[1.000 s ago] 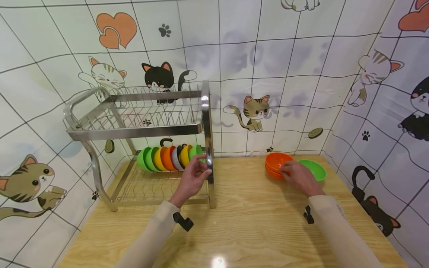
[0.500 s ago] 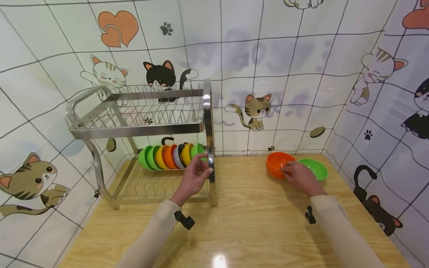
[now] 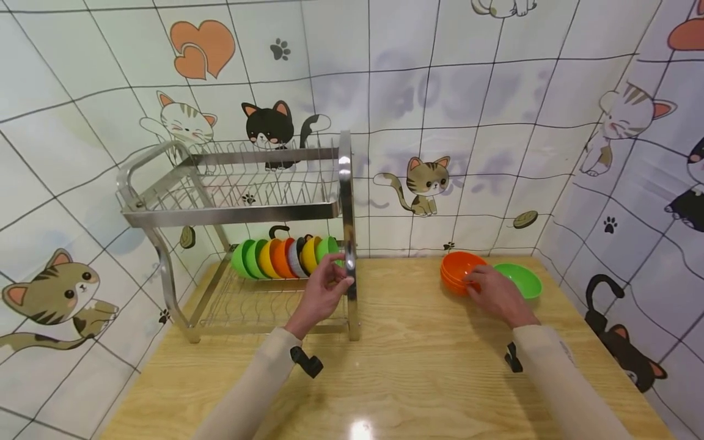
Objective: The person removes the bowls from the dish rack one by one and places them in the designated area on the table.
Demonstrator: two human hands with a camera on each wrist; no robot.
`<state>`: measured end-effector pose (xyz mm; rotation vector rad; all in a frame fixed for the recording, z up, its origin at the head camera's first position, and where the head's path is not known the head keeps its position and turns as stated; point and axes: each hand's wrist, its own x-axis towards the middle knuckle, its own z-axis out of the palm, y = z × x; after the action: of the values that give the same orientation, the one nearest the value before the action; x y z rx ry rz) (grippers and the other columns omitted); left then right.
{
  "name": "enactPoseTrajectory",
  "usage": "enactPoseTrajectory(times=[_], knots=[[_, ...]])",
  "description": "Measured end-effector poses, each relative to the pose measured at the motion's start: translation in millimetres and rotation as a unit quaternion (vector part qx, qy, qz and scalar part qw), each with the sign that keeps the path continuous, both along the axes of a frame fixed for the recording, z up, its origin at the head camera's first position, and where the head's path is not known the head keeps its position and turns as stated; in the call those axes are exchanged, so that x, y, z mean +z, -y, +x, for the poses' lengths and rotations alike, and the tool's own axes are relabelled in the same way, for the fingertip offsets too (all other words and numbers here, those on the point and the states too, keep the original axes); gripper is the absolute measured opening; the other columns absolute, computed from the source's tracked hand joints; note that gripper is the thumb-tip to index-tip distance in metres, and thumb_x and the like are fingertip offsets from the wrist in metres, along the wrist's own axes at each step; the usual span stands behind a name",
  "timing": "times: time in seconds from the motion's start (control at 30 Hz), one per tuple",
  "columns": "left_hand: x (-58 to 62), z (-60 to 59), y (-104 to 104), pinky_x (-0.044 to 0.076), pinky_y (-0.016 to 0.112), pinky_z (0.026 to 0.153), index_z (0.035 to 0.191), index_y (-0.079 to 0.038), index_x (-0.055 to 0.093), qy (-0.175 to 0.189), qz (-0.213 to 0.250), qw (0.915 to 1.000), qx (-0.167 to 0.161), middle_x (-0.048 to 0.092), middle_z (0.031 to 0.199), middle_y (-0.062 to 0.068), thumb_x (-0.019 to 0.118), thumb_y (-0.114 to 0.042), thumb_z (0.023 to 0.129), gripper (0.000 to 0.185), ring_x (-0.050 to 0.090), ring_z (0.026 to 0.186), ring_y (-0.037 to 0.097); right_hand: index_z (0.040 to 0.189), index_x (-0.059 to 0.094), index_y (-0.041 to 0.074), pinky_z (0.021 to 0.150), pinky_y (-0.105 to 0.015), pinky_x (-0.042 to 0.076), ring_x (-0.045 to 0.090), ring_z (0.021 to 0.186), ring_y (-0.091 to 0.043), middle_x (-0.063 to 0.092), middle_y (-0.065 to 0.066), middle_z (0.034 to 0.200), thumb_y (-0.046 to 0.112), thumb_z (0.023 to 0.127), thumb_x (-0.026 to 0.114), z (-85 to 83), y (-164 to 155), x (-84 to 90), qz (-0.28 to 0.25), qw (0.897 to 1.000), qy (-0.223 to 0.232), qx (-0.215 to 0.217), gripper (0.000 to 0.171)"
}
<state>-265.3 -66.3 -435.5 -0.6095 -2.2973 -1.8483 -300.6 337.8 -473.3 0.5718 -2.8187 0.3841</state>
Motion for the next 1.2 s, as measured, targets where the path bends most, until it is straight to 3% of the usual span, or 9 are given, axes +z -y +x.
enactPoseTrajectory(times=[0.27, 0.5, 0.83, 1.03, 1.2], knots=[[1.6, 1.8, -1, 0.057, 0.023, 0.078, 0.14, -0.021, 0.052, 0.01, -0.002, 0.9999, 0.004, 0.063, 0.105, 0.013, 0.065, -0.005, 0.099, 0.046, 0.062, 0.089, 0.016, 0.126, 0.067, -0.003, 0.101, -0.066, 0.047, 0.055, 0.122, -0.049, 0.061, -0.029, 0.132, 0.018, 0.09, 0.077, 4.9, 0, 0.3, -0.005, 1.0, 0.009, -0.012, 0.043], [3.4, 1.3, 1, 0.057, 0.023, 0.078, 0.139, -0.019, 0.054, 0.014, 0.002, 0.9999, -0.001, 0.064, 0.108, 0.018, 0.067, -0.006, 0.098, 0.045, 0.064, 0.093, 0.026, 0.136, 0.059, -0.002, 0.104, -0.067, 0.044, 0.051, 0.127, -0.049, 0.056, -0.03, 0.139, 0.022, 0.093, 0.075, 6.9, -1, 5.3, -0.009, 1.0, 0.019, -0.017, 0.052], [6.8, 1.7, 1, 0.053, 0.018, 0.075, 0.141, -0.008, 0.052, 0.023, 0.003, 0.9997, 0.003, 0.065, 0.111, 0.025, 0.067, -0.001, 0.097, 0.047, 0.064, 0.097, 0.037, 0.142, 0.056, 0.003, 0.106, -0.069, 0.042, 0.045, 0.133, -0.048, 0.052, -0.028, 0.145, 0.028, 0.093, 0.076, 12.1, 8, 17.3, -0.041, 0.999, 0.008, -0.022, 0.058], [11.9, 4.9, -1, 0.052, 0.018, 0.076, 0.138, -0.002, 0.054, 0.024, -0.006, 0.9996, 0.012, 0.064, 0.108, 0.028, 0.065, 0.004, 0.096, 0.043, 0.062, 0.093, 0.036, 0.146, 0.052, 0.009, 0.102, -0.069, 0.045, 0.045, 0.133, -0.045, 0.051, -0.023, 0.147, 0.032, 0.092, 0.077, 14.9, 15, 24.1, -0.058, 0.998, -0.007, -0.029, 0.064], [10.2, 5.7, -1, 0.054, 0.021, 0.077, 0.137, -0.01, 0.055, 0.034, -0.002, 0.9993, 0.018, 0.066, 0.109, 0.022, 0.067, -0.001, 0.097, 0.043, 0.063, 0.091, 0.028, 0.147, 0.053, 0.013, 0.102, -0.069, 0.044, 0.046, 0.133, -0.043, 0.054, -0.018, 0.148, 0.035, 0.091, 0.078, 18.1, 24, 31.2, -0.085, 0.995, -0.041, -0.015, 0.064]])
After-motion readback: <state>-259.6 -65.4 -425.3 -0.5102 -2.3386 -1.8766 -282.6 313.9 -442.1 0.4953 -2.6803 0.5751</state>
